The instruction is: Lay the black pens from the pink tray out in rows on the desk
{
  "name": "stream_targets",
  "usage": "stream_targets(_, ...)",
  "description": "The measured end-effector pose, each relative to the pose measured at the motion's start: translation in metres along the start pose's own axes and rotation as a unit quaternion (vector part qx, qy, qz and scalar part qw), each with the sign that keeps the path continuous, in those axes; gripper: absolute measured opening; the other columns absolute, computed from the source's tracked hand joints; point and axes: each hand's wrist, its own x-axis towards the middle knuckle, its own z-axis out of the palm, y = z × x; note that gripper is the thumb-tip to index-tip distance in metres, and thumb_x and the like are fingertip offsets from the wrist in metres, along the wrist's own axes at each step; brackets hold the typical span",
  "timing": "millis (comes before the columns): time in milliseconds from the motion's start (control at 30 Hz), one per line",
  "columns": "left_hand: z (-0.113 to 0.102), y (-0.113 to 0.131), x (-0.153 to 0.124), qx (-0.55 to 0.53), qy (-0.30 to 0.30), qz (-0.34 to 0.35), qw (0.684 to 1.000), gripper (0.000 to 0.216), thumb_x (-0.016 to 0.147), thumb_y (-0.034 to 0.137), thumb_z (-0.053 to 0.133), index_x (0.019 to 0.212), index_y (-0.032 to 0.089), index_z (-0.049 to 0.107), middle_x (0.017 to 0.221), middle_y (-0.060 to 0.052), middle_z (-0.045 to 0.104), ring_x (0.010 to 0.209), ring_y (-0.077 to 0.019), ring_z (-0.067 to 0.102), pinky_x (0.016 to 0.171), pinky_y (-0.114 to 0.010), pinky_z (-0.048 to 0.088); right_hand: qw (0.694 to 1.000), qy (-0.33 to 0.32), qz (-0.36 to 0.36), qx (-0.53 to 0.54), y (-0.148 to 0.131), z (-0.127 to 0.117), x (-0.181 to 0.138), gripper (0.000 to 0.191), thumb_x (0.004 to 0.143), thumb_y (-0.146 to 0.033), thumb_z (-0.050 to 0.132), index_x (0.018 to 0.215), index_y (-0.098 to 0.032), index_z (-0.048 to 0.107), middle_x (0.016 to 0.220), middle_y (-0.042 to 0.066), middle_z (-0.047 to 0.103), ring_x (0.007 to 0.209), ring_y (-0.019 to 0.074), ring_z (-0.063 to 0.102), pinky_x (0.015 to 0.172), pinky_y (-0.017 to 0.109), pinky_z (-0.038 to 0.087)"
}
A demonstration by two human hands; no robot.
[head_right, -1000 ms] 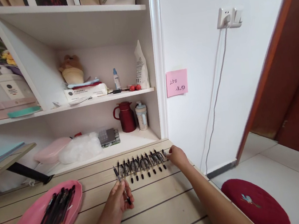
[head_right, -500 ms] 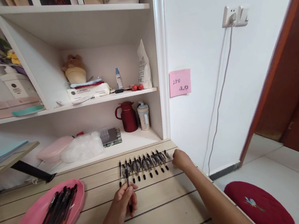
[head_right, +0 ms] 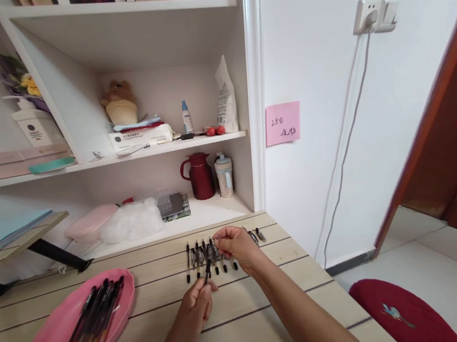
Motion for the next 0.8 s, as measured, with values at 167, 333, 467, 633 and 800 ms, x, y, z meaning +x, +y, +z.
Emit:
stream_targets(167, 0.0052, 0.0072, -0.0049, 0.006, 0.035, 0.009, 0.999, 0.025, 0.076, 0.042, 0.046, 0.079, 0.017, 0.049, 0.039, 0.009, 0.031, 0.035, -0.0058, 0.021, 0.038, -0.019, 0.013, 1.0, -0.015, -0.002, 0.01, 0.0062, 0.0012, -0.0026, 0.027, 0.054, -0.026, 0.069, 0.076, -0.016, 0.056, 0.051, -0.007, 0.049, 0.042, 0.0045, 0.041, 0.039, 0.018, 0.026)
stream_targets(333, 0.0063, 0.0087, -0.0054, 0.007, 0.044, 0.016, 0.999, 0.025, 0.074, 0.043, 0.048, 0.076, 0.018, 0.05, 0.04, 0.009, 0.031, 0.035, -0.0057, 0.021, 0.038, -0.019, 0.013, 1.0, -0.018, -0.007, 0.01, 0.0046, 0.0055, -0.0047, 0.03, 0.054, -0.026, 0.068, 0.079, -0.016, 0.056, 0.055, -0.006, 0.051, 0.043, 0.0042, 0.042, 0.039, 0.018, 0.025)
stream_targets(467, 0.006, 0.0085, -0.005, 0.007, 0.037, 0.009, 0.999, 0.025, 0.075, 0.043, 0.048, 0.077, 0.018, 0.049, 0.04, 0.009, 0.031, 0.035, -0.0058, 0.022, 0.039, -0.019, 0.012, 1.0, -0.021, -0.011, -0.003, 0.0005, 0.0063, -0.0064, 0.029, 0.054, -0.026, 0.068, 0.079, -0.016, 0.056, 0.056, -0.006, 0.05, 0.042, 0.0041, 0.042, 0.04, 0.018, 0.026)
stream_targets(633, 0.0059, 0.0076, -0.0042, 0.012, 0.039, 0.01, 0.999, 0.024, 0.075, 0.041, 0.047, 0.077, 0.017, 0.049, 0.039, 0.009, 0.029, 0.035, -0.0057, 0.021, 0.039, -0.019, 0.012, 0.999, -0.033, -0.013, -0.025, 0.0018, 0.003, -0.0059, 0.028, 0.056, -0.023, 0.065, 0.081, -0.016, 0.056, 0.056, -0.006, 0.051, 0.042, 0.0039, 0.041, 0.04, 0.018, 0.026)
stream_targets(800, 0.0062, 0.0075, -0.0041, -0.001, 0.035, 0.008, 0.999, 0.024, 0.074, 0.041, 0.049, 0.076, 0.017, 0.049, 0.039, 0.01, 0.03, 0.034, -0.0054, 0.021, 0.039, -0.019, 0.012, 0.997, -0.054, -0.003, -0.064, 0.0064, 0.0043, -0.0058, 0.029, 0.054, -0.022, 0.065, 0.082, -0.017, 0.056, 0.06, -0.004, 0.054, 0.045, 0.0048, 0.042, 0.041, 0.018, 0.028)
